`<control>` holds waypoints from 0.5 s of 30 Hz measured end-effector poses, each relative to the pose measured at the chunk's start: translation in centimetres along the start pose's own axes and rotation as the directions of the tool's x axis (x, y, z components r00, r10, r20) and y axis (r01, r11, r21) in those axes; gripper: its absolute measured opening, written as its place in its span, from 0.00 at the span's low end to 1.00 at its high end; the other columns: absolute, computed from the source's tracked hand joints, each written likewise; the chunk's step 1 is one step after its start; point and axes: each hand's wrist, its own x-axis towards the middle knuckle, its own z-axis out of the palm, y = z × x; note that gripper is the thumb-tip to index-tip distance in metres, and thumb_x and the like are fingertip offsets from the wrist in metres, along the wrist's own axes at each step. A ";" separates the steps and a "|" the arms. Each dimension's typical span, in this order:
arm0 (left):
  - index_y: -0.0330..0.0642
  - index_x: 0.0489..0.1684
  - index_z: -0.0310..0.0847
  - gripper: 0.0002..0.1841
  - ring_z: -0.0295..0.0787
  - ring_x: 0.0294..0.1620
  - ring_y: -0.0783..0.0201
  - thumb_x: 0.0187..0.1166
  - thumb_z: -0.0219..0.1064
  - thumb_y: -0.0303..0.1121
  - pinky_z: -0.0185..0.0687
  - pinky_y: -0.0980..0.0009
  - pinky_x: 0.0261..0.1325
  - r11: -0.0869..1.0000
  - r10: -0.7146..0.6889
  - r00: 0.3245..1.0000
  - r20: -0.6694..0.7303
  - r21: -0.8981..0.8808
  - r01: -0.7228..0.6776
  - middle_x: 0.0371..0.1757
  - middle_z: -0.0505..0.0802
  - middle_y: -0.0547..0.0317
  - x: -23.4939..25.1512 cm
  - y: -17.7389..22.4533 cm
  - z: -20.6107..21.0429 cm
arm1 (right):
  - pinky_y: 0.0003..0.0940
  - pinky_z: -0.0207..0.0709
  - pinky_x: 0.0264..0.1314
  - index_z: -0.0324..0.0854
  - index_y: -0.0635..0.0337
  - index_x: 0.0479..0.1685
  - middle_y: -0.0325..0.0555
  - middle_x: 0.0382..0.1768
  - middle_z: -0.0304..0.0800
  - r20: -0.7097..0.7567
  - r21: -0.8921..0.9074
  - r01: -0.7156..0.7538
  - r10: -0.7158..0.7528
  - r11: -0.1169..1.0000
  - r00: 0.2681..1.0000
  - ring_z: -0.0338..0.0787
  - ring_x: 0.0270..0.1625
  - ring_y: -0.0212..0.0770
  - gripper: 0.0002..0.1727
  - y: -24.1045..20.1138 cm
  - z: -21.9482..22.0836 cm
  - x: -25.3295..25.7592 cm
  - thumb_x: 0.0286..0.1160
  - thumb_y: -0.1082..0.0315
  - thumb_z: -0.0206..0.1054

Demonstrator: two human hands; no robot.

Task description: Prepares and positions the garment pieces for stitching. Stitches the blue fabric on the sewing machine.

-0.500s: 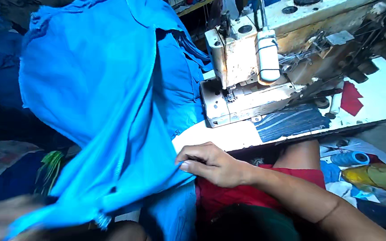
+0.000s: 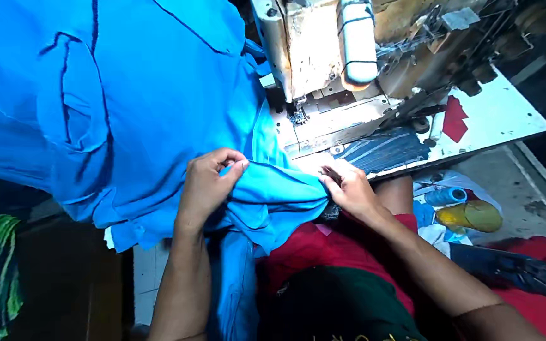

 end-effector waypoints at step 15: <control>0.49 0.44 0.91 0.05 0.89 0.43 0.74 0.76 0.74 0.34 0.88 0.74 0.44 0.988 -0.151 0.986 -0.064 -0.052 0.148 0.46 0.92 0.68 -4.8 -0.3 -1.9 | 0.37 0.88 0.53 0.91 0.58 0.58 0.42 0.47 0.97 -0.048 0.099 0.179 -0.175 0.979 0.983 0.95 0.48 0.34 0.13 -3.8 4.5 1.5 0.84 0.68 0.63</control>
